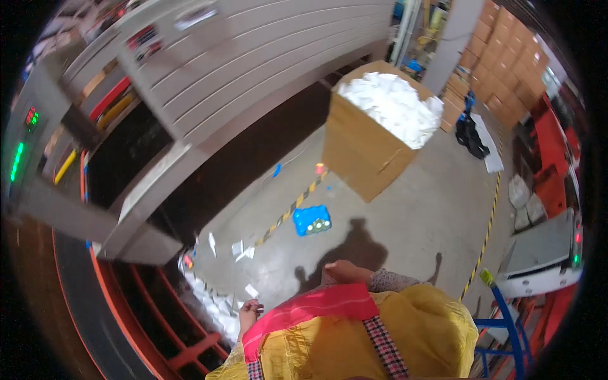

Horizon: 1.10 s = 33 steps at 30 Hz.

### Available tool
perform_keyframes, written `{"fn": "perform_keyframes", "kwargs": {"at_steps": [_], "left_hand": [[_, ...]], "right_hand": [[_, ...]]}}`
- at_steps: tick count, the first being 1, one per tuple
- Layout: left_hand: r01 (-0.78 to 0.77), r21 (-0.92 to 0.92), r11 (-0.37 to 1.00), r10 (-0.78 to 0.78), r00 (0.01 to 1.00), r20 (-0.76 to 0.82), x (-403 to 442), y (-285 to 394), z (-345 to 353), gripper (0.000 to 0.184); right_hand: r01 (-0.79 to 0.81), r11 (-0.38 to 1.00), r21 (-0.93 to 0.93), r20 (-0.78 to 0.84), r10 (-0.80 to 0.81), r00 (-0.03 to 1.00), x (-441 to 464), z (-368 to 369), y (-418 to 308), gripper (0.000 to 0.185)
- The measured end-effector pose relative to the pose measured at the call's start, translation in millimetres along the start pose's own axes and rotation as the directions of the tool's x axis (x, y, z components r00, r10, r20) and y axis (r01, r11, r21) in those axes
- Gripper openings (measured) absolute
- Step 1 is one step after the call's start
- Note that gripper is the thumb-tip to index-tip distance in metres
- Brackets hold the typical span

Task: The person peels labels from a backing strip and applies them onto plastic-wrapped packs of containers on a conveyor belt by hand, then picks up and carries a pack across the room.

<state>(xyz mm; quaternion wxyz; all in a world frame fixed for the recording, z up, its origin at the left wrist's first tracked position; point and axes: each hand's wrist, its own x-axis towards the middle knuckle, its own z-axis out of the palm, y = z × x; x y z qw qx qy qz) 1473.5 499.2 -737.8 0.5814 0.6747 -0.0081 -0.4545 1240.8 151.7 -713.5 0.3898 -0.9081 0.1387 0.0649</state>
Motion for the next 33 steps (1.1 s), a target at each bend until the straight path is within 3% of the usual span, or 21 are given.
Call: {"fn": "perform_keyframes", "kwargs": {"at_steps": [1,4,6,7,8,10,11,12,14,16,19,21,22,24,26,27,28,30,31,32,33], "left_hand": [[0.021,0.087,0.996,-0.024,0.999,0.027,14,25,28,0.015],[-0.037,0.269,0.962,-0.001,0.990,0.140,62,63,102,0.019],[-0.113,0.353,0.929,0.029,0.971,0.235,99,56,121,0.019],[-0.125,0.592,0.796,-0.030,0.969,0.245,115,73,134,0.021],[-0.211,0.555,0.804,0.036,0.950,0.309,136,76,144,0.022],[-0.144,0.557,0.818,-0.047,0.949,0.313,158,109,183,0.024],[-0.128,0.401,0.907,-0.014,0.943,0.332,182,109,204,0.024],[-0.140,0.322,0.936,0.002,0.920,0.392,181,99,200,0.025],[-0.027,0.571,0.821,-0.167,0.944,0.284,227,98,233,0.026],[0.100,0.672,0.734,-0.324,0.921,0.217,272,86,255,0.026],[0.062,0.709,0.702,-0.332,0.910,0.249,347,34,269,0.027],[0.020,0.723,0.691,-0.327,0.900,0.288,412,-19,267,0.026],[-0.094,0.823,0.560,-0.265,0.921,0.286,446,-50,264,0.028],[0.032,0.765,0.644,-0.283,0.939,0.198,499,-99,257,0.028],[-0.022,0.742,0.670,-0.220,0.949,0.226,547,-139,255,0.029],[0.031,0.771,0.636,-0.267,0.946,0.182,575,-159,254,0.030],[-0.325,0.826,0.460,-0.068,0.915,0.398,614,-216,224,0.034],[-0.165,0.912,0.375,-0.070,0.976,0.205,637,-209,261,0.033],[-0.232,0.926,0.298,-0.168,0.942,0.289,662,-233,253,0.044],[-0.149,0.859,0.490,-0.109,0.967,0.230,690,-289,227,0.060],[-0.298,0.916,0.267,-0.146,0.928,0.344,697,-274,241,0.069]], "right_hand": [[-0.013,0.998,-0.062,-0.028,0.011,1.000,-6,-12,19,0.010],[-0.333,0.942,0.027,-0.060,0.334,0.941,-16,-15,109,0.017],[-0.331,0.933,-0.143,-0.128,0.315,0.940,-21,-39,155,0.019],[-0.331,0.925,-0.185,-0.105,0.316,0.943,-27,-44,158,0.019],[-0.381,0.903,-0.198,-0.126,0.362,0.924,-26,-61,172,0.021],[-0.534,0.838,0.114,-0.328,0.539,0.776,-24,-65,198,0.023],[-0.625,0.746,0.232,-0.305,0.666,0.681,-13,-91,206,0.024],[-0.612,0.612,0.501,-0.162,0.761,0.628,-25,-77,191,0.024],[-0.647,0.552,0.526,-0.094,0.794,0.601,-11,-55,243,0.024],[-0.689,0.511,0.514,-0.047,0.819,0.572,4,-29,275,0.024],[-0.679,0.293,0.673,0.082,0.883,0.462,30,10,323,0.026],[-0.693,0.343,0.635,0.037,0.882,0.470,60,39,368,0.028],[-0.697,0.364,0.618,0.017,0.880,0.475,73,57,388,0.028],[-0.676,0.610,0.414,-0.156,0.778,0.608,102,92,432,0.029],[-0.683,0.608,0.405,-0.144,0.780,0.609,139,108,472,0.030],[-0.714,0.489,0.501,-0.050,0.840,0.541,171,95,484,0.031],[-0.732,0.353,0.583,0.056,0.881,0.469,196,94,500,0.032],[-0.670,0.613,0.418,-0.170,0.777,0.606,228,126,552,0.040],[-0.622,0.718,0.311,-0.263,0.694,0.670,244,142,577,0.045],[-0.562,0.805,0.191,-0.344,0.591,0.729,258,158,598,0.050],[-0.589,0.749,0.304,-0.318,0.662,0.678,273,174,613,0.055]]}}
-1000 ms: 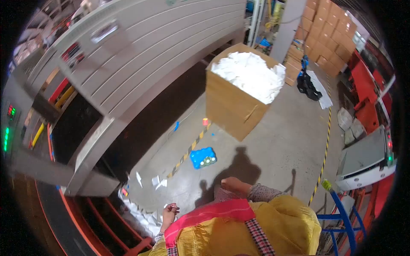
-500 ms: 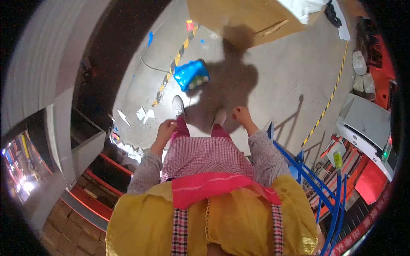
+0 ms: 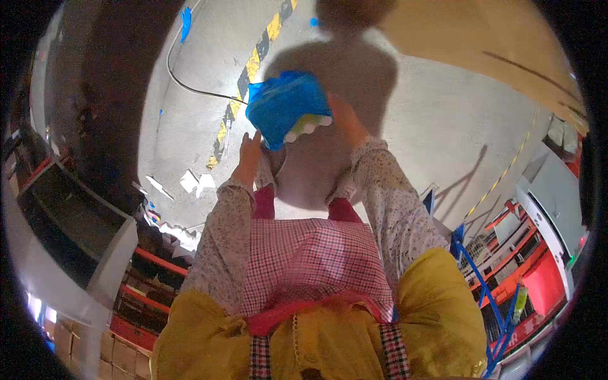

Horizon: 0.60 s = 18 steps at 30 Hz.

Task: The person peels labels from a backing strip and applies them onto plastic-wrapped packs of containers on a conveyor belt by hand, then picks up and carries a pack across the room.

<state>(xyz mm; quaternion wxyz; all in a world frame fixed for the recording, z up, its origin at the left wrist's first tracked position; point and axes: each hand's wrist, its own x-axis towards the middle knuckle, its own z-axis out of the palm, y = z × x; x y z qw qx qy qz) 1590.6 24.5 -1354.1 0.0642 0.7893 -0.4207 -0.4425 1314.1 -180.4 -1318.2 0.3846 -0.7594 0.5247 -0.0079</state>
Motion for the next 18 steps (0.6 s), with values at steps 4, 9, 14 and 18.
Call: {"fn": "perform_keyframes", "kwargs": {"at_steps": [4,9,14,18], "left_hand": [[0.440,-0.889,0.126,-0.319,0.867,0.383,25,47,1,0.081],[0.263,-0.958,-0.117,-0.270,0.920,0.286,13,53,-36,0.077],[0.261,-0.939,-0.224,-0.273,0.908,0.317,13,-70,-30,0.083],[0.263,-0.883,-0.388,-0.200,0.911,0.360,12,-54,-46,0.076]], "right_hand": [[-0.654,0.633,0.415,0.260,0.606,0.752,44,35,-32,0.072],[-0.404,0.912,0.074,0.232,0.378,0.896,-22,8,-126,0.074],[-0.196,0.947,0.253,0.050,0.190,0.981,-24,28,-150,0.065],[-0.385,0.830,0.403,0.452,0.185,0.872,-12,26,-176,0.069]]}}
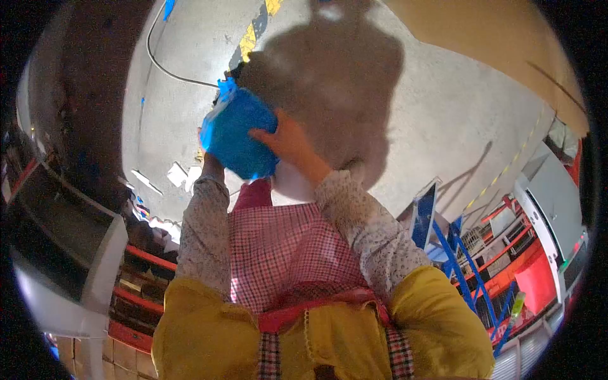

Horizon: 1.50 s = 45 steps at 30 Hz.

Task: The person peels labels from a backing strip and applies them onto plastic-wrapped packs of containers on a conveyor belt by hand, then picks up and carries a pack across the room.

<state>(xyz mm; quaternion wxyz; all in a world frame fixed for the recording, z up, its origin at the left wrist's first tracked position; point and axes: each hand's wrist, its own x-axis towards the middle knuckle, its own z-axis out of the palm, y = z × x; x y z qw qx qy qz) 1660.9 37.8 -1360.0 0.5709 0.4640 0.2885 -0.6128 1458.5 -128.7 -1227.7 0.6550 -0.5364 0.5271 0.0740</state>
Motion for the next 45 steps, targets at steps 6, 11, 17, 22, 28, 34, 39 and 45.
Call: {"fn": "perform_keyframes", "kwargs": {"at_steps": [6,11,17,22,28,34,39,45], "left_hand": [[0.128,0.240,0.962,-0.132,0.991,0.001,-151,-6,85,0.077],[0.301,0.543,0.784,-0.393,0.918,0.058,-356,-24,227,0.079],[0.207,0.852,0.481,-0.620,0.767,0.165,-502,-97,430,0.086],[-0.058,0.956,0.286,-0.721,0.644,0.255,-546,-169,614,0.082],[-0.789,0.573,0.222,-0.306,0.502,0.809,-652,-280,825,0.041],[-0.370,0.708,0.601,-0.569,0.423,0.705,-663,-365,1023,0.064],[-0.313,0.733,0.604,-0.549,0.502,0.668,-589,-460,1119,0.071],[-0.163,0.843,0.514,-0.692,0.502,0.519,-517,-556,1268,0.080]], "right_hand": [[0.003,0.988,-0.156,-0.169,-0.030,0.985,-210,-35,-83,0.071],[-0.227,0.973,0.035,-0.324,0.226,0.919,-432,-147,-145,0.056],[-0.140,0.970,0.200,-0.792,0.244,0.560,-621,-270,-148,0.051],[0.540,0.651,0.533,-0.842,0.345,0.416,-680,-358,-100,0.047],[0.892,0.240,0.383,-0.923,0.138,0.359,-784,-533,-96,0.042],[0.925,0.349,0.151,-0.981,-0.064,0.184,-807,-684,-84,0.041],[0.898,0.437,0.048,-0.933,-0.301,0.196,-761,-821,-41,0.040],[0.851,0.451,0.268,-0.948,-0.037,0.317,-758,-1014,-39,0.041]]}}
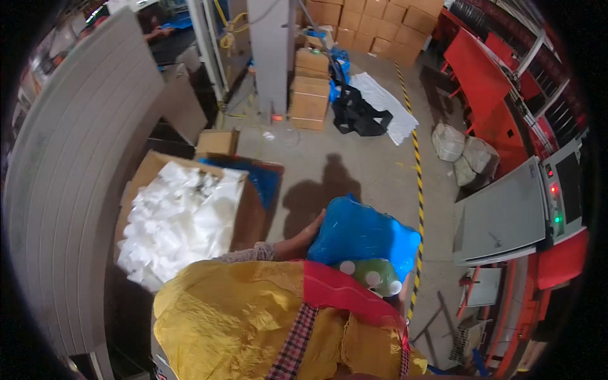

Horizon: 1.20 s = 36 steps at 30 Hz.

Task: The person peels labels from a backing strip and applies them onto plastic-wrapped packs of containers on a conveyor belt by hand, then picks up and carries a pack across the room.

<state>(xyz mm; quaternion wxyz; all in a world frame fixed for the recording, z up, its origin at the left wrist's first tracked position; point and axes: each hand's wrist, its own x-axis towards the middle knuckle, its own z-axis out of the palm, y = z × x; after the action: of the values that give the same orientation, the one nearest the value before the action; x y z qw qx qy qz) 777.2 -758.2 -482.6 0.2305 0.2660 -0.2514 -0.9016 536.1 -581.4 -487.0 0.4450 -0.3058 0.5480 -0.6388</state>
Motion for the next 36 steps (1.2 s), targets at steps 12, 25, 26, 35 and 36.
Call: {"fn": "perform_keyframes", "kwargs": {"at_steps": [12,25,26,35,36], "left_hand": [[-0.010,0.134,0.991,0.003,0.999,0.052,350,146,61,0.076],[-0.238,-0.039,0.970,0.213,0.923,-0.320,705,309,133,0.075],[-0.248,-0.010,0.969,0.232,0.918,-0.321,737,331,128,0.076],[-0.057,-0.047,0.997,0.045,0.974,-0.224,1012,523,111,0.067],[-0.022,-0.061,0.998,0.007,0.972,-0.236,1029,540,114,0.065]], "right_hand": [[-0.182,0.958,0.222,-0.217,0.230,0.949,334,-121,-33,0.043],[-0.297,0.944,0.142,0.035,0.295,0.955,792,-222,-133,0.046],[-0.299,0.944,0.136,0.045,0.296,0.954,828,-221,-137,0.046],[-0.307,0.946,0.101,-0.026,0.311,0.950,1132,-202,-185,0.048],[-0.310,0.944,0.113,-0.046,0.317,0.947,1159,-203,-190,0.048]]}}
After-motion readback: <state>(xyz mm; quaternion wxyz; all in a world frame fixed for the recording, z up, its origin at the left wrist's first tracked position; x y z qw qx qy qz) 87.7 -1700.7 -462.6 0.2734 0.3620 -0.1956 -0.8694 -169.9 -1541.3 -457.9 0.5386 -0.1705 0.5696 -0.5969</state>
